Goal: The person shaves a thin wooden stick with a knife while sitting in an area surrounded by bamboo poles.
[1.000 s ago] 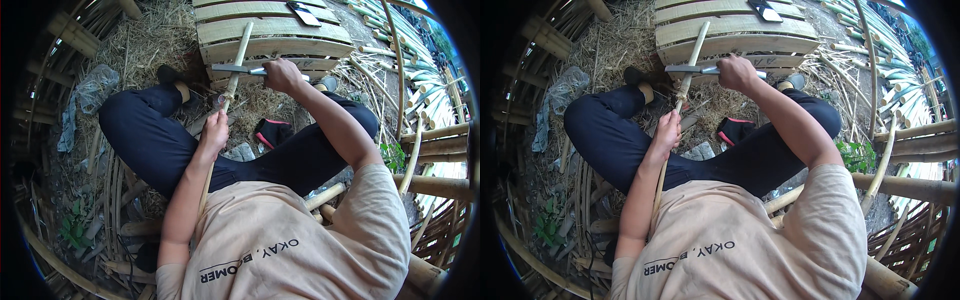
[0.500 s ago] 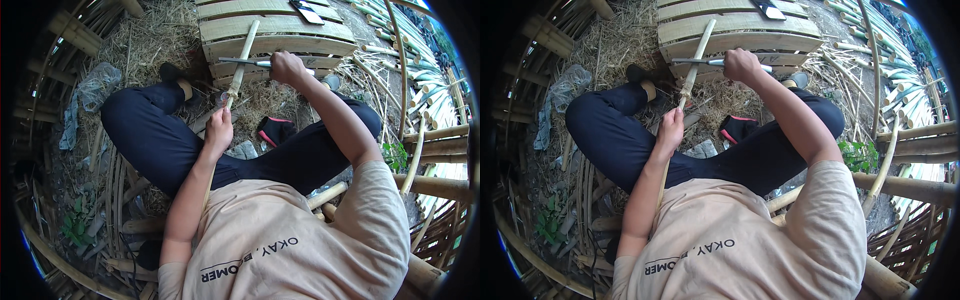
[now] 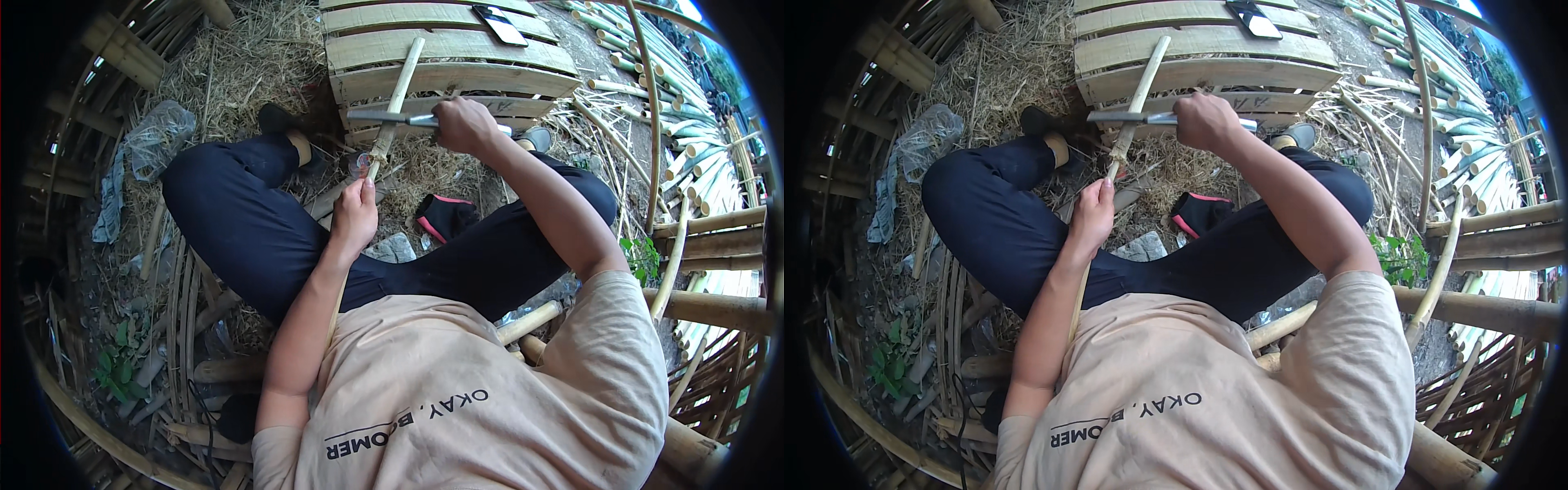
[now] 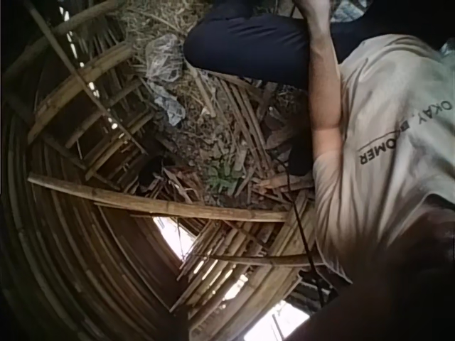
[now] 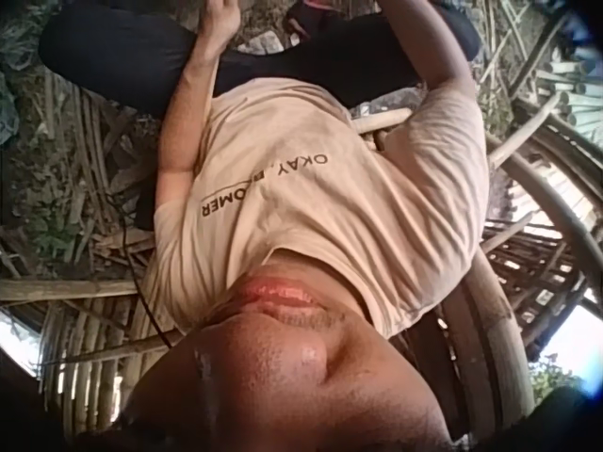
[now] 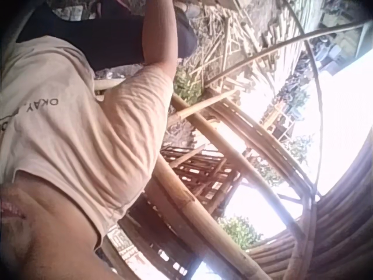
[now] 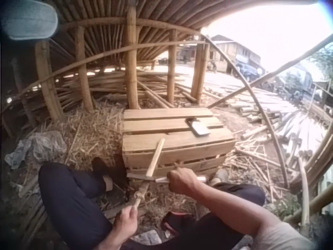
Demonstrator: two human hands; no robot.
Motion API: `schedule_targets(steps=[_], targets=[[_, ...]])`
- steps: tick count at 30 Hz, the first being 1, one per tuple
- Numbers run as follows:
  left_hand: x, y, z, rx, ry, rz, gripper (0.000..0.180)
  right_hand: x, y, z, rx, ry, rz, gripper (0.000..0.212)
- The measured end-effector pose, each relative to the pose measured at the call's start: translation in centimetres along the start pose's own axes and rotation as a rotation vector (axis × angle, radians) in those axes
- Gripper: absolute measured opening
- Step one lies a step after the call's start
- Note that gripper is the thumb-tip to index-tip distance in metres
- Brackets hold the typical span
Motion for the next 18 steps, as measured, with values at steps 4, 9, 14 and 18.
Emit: schedule_targets(steps=[4,9,14,18], targets=[[-0.4,-0.2,-0.1,-0.060,0.015,-0.033,0.035,-1.4,1.3,-3.7,-0.149,-0.028,-0.003,0.016],[-0.2,-0.2,0.0,-0.077,0.004,-0.026,0.034,-0.3,0.8,-2.1,-0.011,-0.045,-0.020,0.016],[-0.5,0.0,-0.2,-0.096,-0.011,-0.027,0.034,-2.1,2.1,-4.7,-0.164,-0.004,-0.029,0.016],[0.1,-0.1,0.5,-0.066,-0.006,-0.040,0.034,-0.3,1.5,-2.3,-0.060,-0.058,-0.030,0.015]])
Point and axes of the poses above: each hand's wrist, its own y-axis towards the middle knuckle, its own x-axis out of the back of the hand, z = x × y, the point moved 7 cm from there along y, towards the middle knuckle, and after that the axes turned 11 degrees about -y, right-handed, at the moved point
